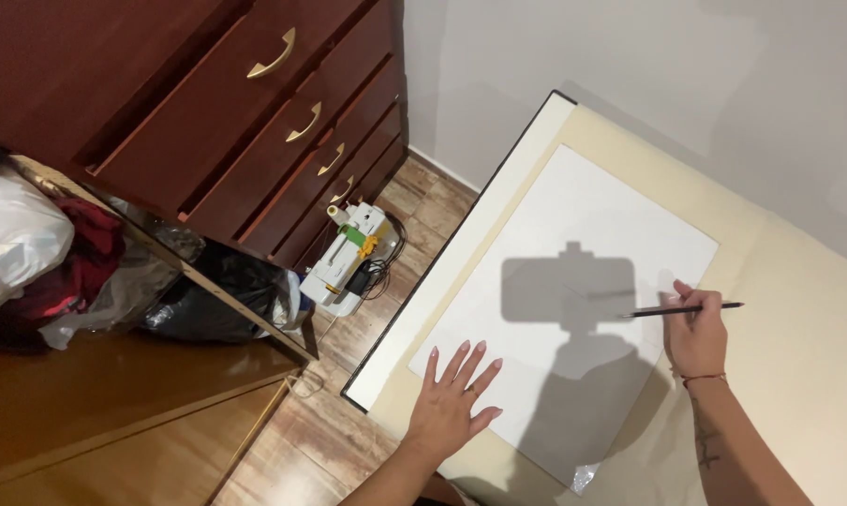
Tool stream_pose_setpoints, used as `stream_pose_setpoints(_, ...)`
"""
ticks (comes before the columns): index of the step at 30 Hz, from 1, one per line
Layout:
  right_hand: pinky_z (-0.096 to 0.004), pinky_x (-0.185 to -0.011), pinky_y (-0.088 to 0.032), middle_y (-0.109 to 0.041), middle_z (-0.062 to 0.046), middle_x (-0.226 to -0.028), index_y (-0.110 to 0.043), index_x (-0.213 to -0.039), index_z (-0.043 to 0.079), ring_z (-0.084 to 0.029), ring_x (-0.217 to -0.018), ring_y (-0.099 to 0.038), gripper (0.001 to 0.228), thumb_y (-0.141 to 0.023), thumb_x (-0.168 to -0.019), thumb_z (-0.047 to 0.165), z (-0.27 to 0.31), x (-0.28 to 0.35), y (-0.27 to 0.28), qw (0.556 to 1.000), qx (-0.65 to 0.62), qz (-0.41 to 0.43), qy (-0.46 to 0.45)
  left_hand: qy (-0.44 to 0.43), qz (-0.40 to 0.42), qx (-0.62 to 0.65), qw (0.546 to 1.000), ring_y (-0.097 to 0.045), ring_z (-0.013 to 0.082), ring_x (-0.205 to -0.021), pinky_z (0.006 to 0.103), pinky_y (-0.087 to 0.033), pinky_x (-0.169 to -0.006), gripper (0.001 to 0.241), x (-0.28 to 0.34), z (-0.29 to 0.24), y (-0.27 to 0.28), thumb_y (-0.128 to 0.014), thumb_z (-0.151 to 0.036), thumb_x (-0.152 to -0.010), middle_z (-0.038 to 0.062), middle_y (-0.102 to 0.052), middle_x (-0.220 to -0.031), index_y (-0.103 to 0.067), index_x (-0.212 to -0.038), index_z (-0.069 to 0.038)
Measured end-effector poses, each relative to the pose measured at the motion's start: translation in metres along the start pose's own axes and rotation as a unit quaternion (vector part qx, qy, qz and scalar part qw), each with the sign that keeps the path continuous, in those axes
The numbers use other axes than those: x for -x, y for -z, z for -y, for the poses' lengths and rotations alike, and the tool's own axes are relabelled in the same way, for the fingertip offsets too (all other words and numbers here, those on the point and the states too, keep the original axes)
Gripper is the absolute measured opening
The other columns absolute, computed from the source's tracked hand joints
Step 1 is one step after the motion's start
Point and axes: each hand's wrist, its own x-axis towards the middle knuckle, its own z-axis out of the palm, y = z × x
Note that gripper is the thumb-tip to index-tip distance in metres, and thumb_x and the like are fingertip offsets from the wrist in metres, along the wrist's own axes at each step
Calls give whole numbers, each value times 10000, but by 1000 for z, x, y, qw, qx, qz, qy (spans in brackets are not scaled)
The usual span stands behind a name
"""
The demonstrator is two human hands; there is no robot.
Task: Tracing the outline of a rectangular board onto fabric using a pencil
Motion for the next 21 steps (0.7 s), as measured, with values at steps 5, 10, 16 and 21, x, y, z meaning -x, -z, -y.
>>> stream_pose_setpoints(5,-455,-788,-526,-562,-193,-761,-341,-1301,14,-359,-741,-633,363,-234,-1229,354,4,6,-18,959,-235,-51,152,2,-2,-14,1000,-168,254,-1601,590,-127,-1266,803,2,0,-2,-408,-712,-984,30,-217,-1728,-253,-1653,-296)
stream_pose_setpoints(10,-354,-964,-478,-648,-62,-918,-601,-1340,41,-190,-896,-633,628,-239,-1109,499,52,63,-96,955,-208,175,116,11,12,3,1000,-189,250,-1594,592,-133,-1262,788,4,-1,-5,-404,-705,-986,26,-217,-1729,-262,-1650,-304)
stream_pose_setpoints(16,-312,-816,-614,-753,-119,-965,-702,-1006,-7,-232,-893,-735,212,-536,-997,125,153,131,-154,877,-237,304,286,21,117,130,984,-244,317,-1552,628,-60,-1251,675,5,-1,-12,-417,-618,-1007,118,-382,-1602,-478,-1530,-196)
stream_pose_setpoints(21,-303,-799,-609,-745,-100,-910,-705,-935,-3,-216,-851,-723,90,-630,-897,-35,174,148,-171,851,-204,335,350,49,207,135,968,-391,353,-1454,563,-103,-1256,854,-1,-3,-16,-550,-562,-920,180,-565,-1466,-415,-1560,-13)
